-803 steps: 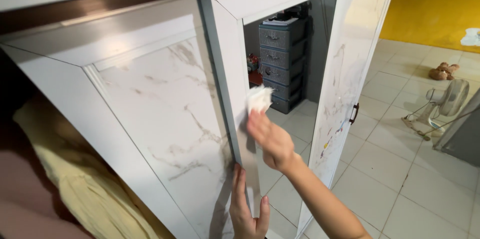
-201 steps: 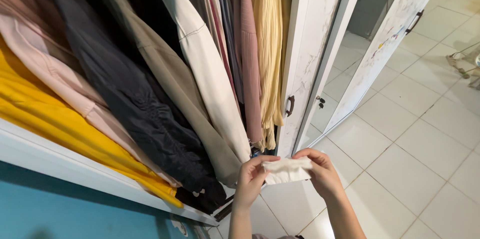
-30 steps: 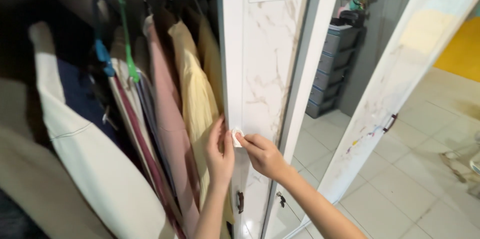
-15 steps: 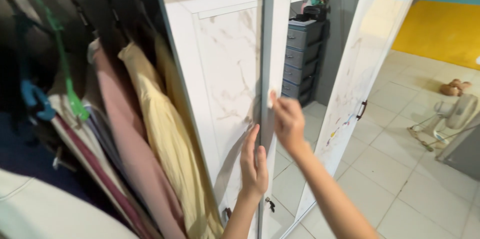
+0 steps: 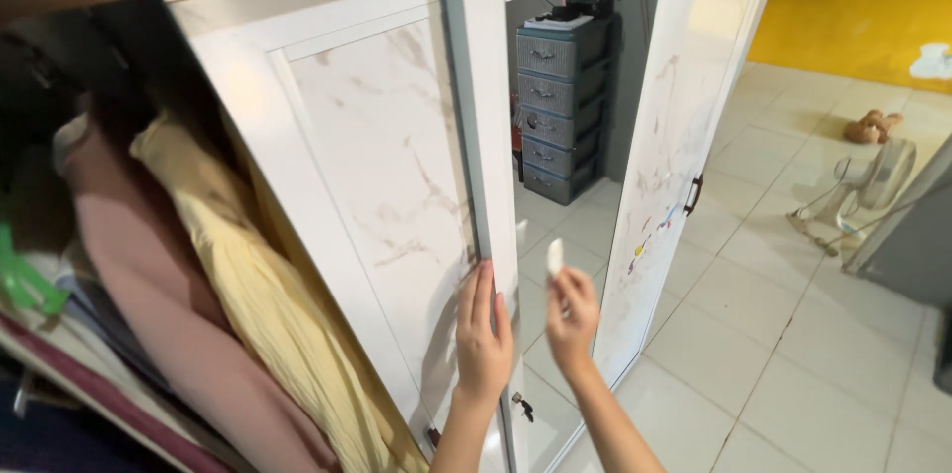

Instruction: Cleaning the exterior frame and mirror of a wardrobe using a wipe.

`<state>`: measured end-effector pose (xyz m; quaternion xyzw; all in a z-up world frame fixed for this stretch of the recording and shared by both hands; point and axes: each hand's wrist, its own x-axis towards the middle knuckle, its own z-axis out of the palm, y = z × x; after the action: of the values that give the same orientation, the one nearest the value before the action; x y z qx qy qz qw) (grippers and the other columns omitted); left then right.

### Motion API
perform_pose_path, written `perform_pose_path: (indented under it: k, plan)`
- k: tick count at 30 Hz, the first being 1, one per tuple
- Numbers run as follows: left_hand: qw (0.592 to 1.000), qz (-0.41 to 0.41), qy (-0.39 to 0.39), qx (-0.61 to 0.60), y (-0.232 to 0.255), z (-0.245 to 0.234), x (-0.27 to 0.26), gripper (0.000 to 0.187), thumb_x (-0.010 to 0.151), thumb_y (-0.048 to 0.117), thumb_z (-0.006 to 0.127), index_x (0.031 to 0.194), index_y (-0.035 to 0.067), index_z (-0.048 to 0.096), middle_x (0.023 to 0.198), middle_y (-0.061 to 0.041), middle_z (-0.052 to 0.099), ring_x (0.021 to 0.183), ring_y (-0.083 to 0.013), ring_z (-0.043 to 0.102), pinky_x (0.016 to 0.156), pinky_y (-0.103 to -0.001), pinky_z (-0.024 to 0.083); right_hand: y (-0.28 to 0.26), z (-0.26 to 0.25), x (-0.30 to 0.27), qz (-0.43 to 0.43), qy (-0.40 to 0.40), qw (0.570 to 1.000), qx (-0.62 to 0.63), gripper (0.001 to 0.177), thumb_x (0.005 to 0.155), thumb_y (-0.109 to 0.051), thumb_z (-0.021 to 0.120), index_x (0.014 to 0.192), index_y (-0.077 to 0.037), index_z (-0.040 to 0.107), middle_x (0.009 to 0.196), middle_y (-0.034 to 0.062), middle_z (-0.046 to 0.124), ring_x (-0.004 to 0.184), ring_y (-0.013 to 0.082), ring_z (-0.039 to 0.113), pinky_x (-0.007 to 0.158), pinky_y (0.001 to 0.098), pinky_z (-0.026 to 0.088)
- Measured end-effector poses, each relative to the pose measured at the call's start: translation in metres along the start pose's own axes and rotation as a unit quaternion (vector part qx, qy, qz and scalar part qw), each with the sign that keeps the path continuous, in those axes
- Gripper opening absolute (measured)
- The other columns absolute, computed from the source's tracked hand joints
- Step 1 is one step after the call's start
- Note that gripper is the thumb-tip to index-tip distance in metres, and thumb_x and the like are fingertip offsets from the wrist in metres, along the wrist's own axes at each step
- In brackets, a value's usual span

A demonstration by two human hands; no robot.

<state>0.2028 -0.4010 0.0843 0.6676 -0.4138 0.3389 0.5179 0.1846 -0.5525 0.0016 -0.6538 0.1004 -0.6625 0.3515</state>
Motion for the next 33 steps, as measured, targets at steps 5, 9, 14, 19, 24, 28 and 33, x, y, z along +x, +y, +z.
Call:
perform_pose_path:
  k: [5, 9, 14, 19, 24, 28, 33]
  plan:
    - [0.999, -0.015, -0.010, 0.030, -0.008, 0.016, -0.018, 0.051, 0.101, 0.005, 0.060, 0.150, 0.001, 0.047, 0.136, -0.023, 0.055, 0.119, -0.0373, 0.062, 0.094, -0.041, 0.054, -0.017, -0.006, 0.045, -0.015, 0.003, 1.000, -0.021, 0.026, 0.095, 0.008, 0.067, 0.120, 0.001, 0.070, 0.111, 0.0088, 0.064, 0.076, 0.0103, 0.057, 0.061, 0.0227, 0.047]
    - [0.997, -0.051, -0.020, 0.047, -0.007, 0.019, -0.016, 0.053, 0.101, 0.003, 0.060, 0.152, 0.002, 0.046, 0.130, -0.020, 0.057, 0.112, -0.0328, 0.066, 0.088, -0.039, 0.056, -0.037, 0.000, 0.056, -0.134, -0.078, 0.985, -0.076, 0.046, 0.087, 0.016, 0.064, 0.128, -0.001, 0.072, 0.106, 0.0093, 0.061, 0.076, 0.0159, 0.057, 0.059, 0.0268, 0.045]
    - [0.996, -0.003, -0.012, 0.089, -0.009, 0.016, 0.004, 0.057, 0.099, 0.007, 0.061, 0.152, -0.001, 0.043, 0.124, -0.024, 0.060, 0.107, -0.0376, 0.067, 0.083, -0.040, 0.057, -0.036, 0.011, 0.067, -0.274, -0.156, 0.948, -0.032, 0.057, 0.081, 0.016, 0.064, 0.137, 0.005, 0.062, 0.109, 0.0121, 0.058, 0.094, 0.0256, 0.060, 0.081, 0.0346, 0.054]
    - [0.989, -0.019, -0.066, 0.130, -0.012, 0.018, 0.017, 0.059, 0.098, 0.013, 0.065, 0.151, -0.001, 0.043, 0.098, -0.017, 0.067, 0.085, -0.0359, 0.069, 0.070, -0.042, 0.055, 0.008, 0.021, 0.076, -0.294, -0.109, 0.948, -0.048, 0.047, 0.085, 0.016, 0.068, 0.131, 0.007, 0.066, 0.107, 0.0116, 0.058, 0.094, 0.0266, 0.062, 0.082, 0.0349, 0.055]
    - [0.991, -0.009, -0.069, 0.117, -0.012, 0.015, 0.020, 0.059, 0.098, 0.011, 0.067, 0.150, -0.004, 0.043, 0.096, -0.016, 0.067, 0.080, -0.0334, 0.068, 0.068, -0.042, 0.055, 0.070, 0.014, 0.112, -0.210, -0.021, 0.972, -0.106, 0.023, 0.094, 0.008, 0.069, 0.117, 0.005, 0.071, 0.113, 0.0147, 0.063, 0.095, 0.0272, 0.065, 0.082, 0.0329, 0.055]
    - [0.992, -0.015, -0.080, 0.097, -0.016, 0.015, 0.021, 0.060, 0.097, 0.010, 0.068, 0.150, -0.004, 0.043, 0.095, -0.016, 0.068, 0.081, -0.0326, 0.070, 0.071, -0.041, 0.057, 0.115, 0.001, 0.157, -0.121, 0.017, 0.982, -0.147, 0.022, 0.098, 0.005, 0.065, 0.120, 0.008, 0.069, 0.114, 0.0139, 0.063, 0.095, 0.0252, 0.066, 0.081, 0.0296, 0.053]
    - [0.992, 0.016, -0.061, 0.109, -0.018, 0.015, 0.019, 0.059, 0.097, 0.010, 0.068, 0.149, -0.004, 0.043, 0.108, -0.020, 0.070, 0.094, -0.0368, 0.072, 0.078, -0.041, 0.058, 0.140, -0.008, 0.177, -0.042, 0.031, 0.996, -0.078, 0.017, 0.103, 0.005, 0.060, 0.118, 0.009, 0.067, 0.113, 0.0111, 0.062, 0.089, 0.0129, 0.060, 0.075, 0.0238, 0.049]
